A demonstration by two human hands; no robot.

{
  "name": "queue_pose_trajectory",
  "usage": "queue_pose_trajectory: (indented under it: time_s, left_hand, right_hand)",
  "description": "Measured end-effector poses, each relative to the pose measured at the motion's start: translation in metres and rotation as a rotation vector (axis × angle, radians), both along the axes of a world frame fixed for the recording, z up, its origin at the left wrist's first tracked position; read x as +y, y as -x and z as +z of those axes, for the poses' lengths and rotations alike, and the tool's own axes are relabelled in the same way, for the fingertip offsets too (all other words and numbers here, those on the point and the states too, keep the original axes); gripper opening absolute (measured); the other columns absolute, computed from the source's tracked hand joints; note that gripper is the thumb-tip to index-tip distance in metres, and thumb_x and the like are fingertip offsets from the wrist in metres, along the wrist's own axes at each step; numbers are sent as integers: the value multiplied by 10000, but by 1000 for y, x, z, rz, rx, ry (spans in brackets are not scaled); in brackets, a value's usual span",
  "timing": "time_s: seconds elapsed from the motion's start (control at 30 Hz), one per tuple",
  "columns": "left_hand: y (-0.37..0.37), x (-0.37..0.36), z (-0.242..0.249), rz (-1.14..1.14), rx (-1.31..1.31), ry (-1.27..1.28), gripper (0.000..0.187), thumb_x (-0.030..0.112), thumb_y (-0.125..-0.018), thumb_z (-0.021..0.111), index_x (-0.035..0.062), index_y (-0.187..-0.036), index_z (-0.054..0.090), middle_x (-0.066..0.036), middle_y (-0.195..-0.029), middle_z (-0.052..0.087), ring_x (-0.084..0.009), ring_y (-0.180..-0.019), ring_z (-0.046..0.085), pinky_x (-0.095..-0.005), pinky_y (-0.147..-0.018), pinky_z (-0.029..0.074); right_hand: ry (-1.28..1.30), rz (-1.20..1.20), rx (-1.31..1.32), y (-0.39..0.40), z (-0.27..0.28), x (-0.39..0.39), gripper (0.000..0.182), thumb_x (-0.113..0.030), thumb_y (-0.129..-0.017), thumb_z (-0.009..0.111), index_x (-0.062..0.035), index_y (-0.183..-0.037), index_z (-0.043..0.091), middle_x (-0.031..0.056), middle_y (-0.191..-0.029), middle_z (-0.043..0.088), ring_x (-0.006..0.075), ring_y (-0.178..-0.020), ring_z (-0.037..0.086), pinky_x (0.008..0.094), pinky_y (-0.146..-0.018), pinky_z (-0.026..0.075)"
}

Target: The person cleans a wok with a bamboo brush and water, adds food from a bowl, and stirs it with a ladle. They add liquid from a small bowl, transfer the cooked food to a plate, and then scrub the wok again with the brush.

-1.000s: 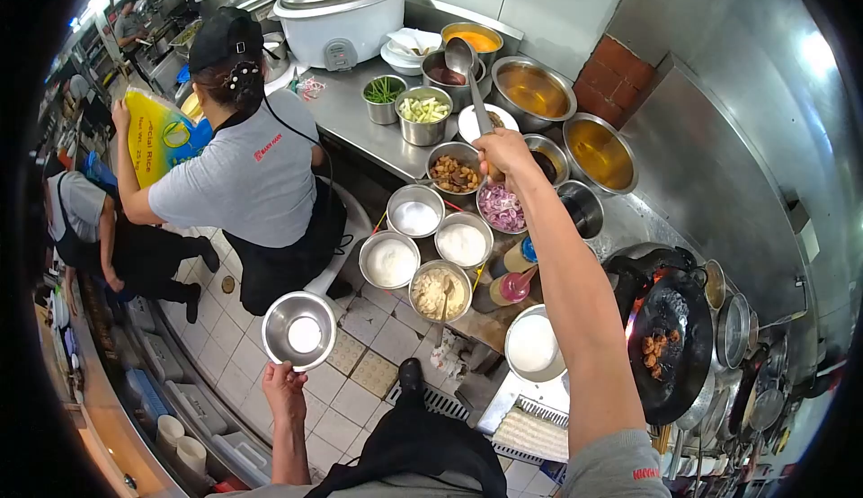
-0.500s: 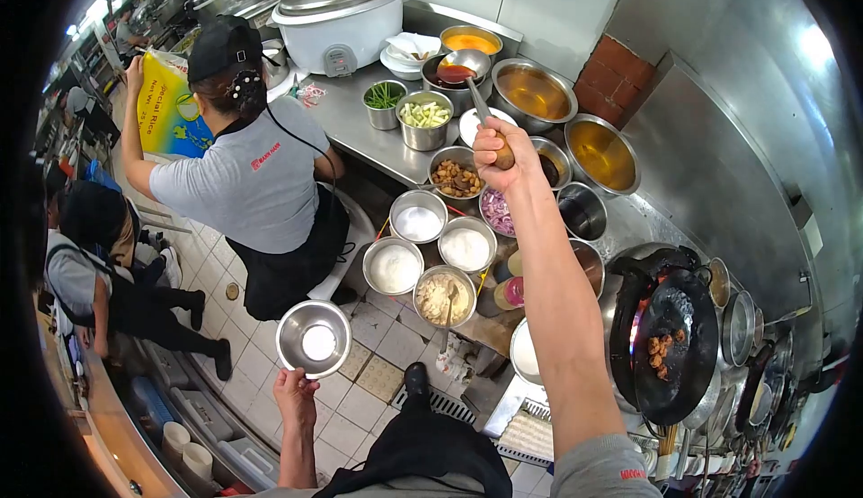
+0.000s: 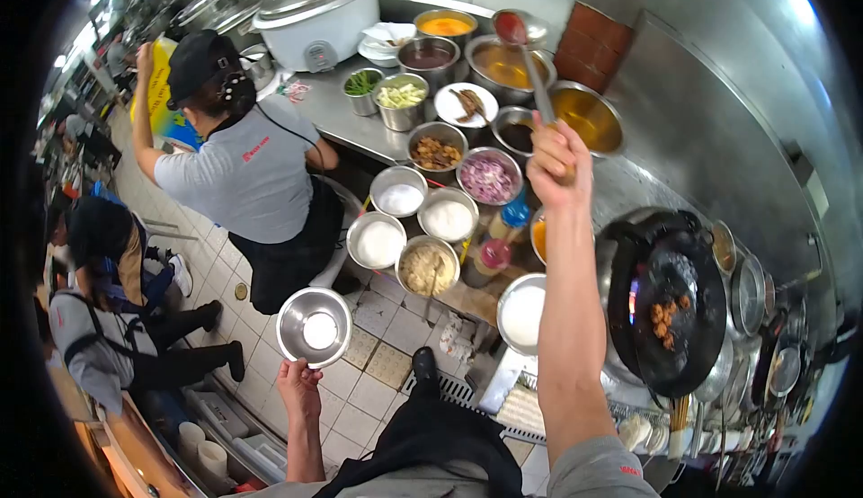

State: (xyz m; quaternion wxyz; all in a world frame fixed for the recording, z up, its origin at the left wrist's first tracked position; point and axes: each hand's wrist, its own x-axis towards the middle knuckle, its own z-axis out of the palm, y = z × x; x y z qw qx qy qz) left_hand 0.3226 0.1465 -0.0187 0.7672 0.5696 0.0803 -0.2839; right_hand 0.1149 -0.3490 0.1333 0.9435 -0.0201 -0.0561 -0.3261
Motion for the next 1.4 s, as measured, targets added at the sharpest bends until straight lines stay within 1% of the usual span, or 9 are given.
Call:
queue_pose_trajectory:
  time_s: [0.23, 0.5, 0.63, 0.7, 0.77, 0.97, 1.1, 1.33, 1.4]
  left_hand:
    - [65, 6, 3, -90, -53, 15, 64, 26, -910, 576, 71, -885, 538, 22, -690, 537, -64, -576, 525, -224, -564, 529]
    - [206, 30, 22, -14, -110, 73, 70, 25, -927, 578, 61, -888, 533, -12, -759, 567, -85, -630, 544, -221, -580, 506]
    - [277, 37, 27, -58, -77, 67, 76, 28, -923, 586, 62, -876, 536, -12, -746, 563, -88, -637, 547, -229, -597, 503]
    - [312, 40, 35, -129, -97, 28, 84, 27, -910, 596, 61, -864, 535, -21, -749, 583, -96, -647, 564, -234, -596, 507]
    - [338, 52, 32, -125, -103, 64, 97, 19, -898, 597, 64, -843, 532, -32, -750, 601, -103, -639, 574, -242, -599, 515]
    - [387, 100, 12, -176, 67, 46, 106, 18, -884, 591, 73, -807, 543, -11, -674, 551, -112, -594, 557, -253, -584, 523]
    - [400, 165, -17, 8, 135, -13, 50, 42, -863, 603, 21, -886, 565, -47, -769, 544, -151, -677, 556, -309, -610, 534]
    - [413, 383, -37, 732, 40, -79, 110, 43, -842, 601, 5, -926, 539, -65, -766, 570, -174, -662, 585, -308, -563, 544]
    - [421, 470, -45, 962, -48, -82, 59, 38, -836, 583, 16, -880, 550, -70, -749, 592, -184, -637, 598, -305, -552, 538]
  right_hand:
    - [100, -465, 441, 264, -6, 174, 387, -164, -1026, 407, -45, -1387, 477, -10, -697, 419, 58, -421, 347, 231, -331, 296]
    - [-177, -745, 1406, 481, -8, 368, 248, -59, -950, 498, -85, -1194, 530, 8, -663, 460, 65, -389, 376, 201, -291, 270]
    - [-197, -659, 1367, 569, -17, 398, 87, -65, -950, 494, -73, -1037, 496, 25, -670, 472, 84, -390, 396, 221, -281, 293]
    - [-336, -575, 863, 613, -44, 407, 126, -69, -900, 511, -78, -1025, 492, 35, -666, 480, 114, -378, 418, 250, -294, 317]
    - [-82, -644, 1491, 597, -60, 420, 342, -27, -885, 509, -34, -1227, 515, 18, -640, 493, 94, -370, 414, 243, -304, 336]
    - [399, -532, 1729, 629, -107, 432, 569, -18, -886, 523, -28, -1435, 376, 14, -647, 502, 92, -385, 426, 250, -323, 341]
    - [239, -528, 1897, 625, -126, 431, 634, -67, -911, 560, -86, -1493, 311, 10, -641, 492, 93, -390, 418, 243, -331, 326]
    - [527, -520, 1982, 637, -190, 409, 689, -240, -921, 642, -42, -1488, 305, 69, -794, 570, 95, -494, 437, 244, -356, 325]
    - [1339, -746, 2161, 627, -175, 427, 428, -362, -1021, 451, 28, -1105, 603, 205, -1007, 631, 381, -858, 608, 452, -753, 529]
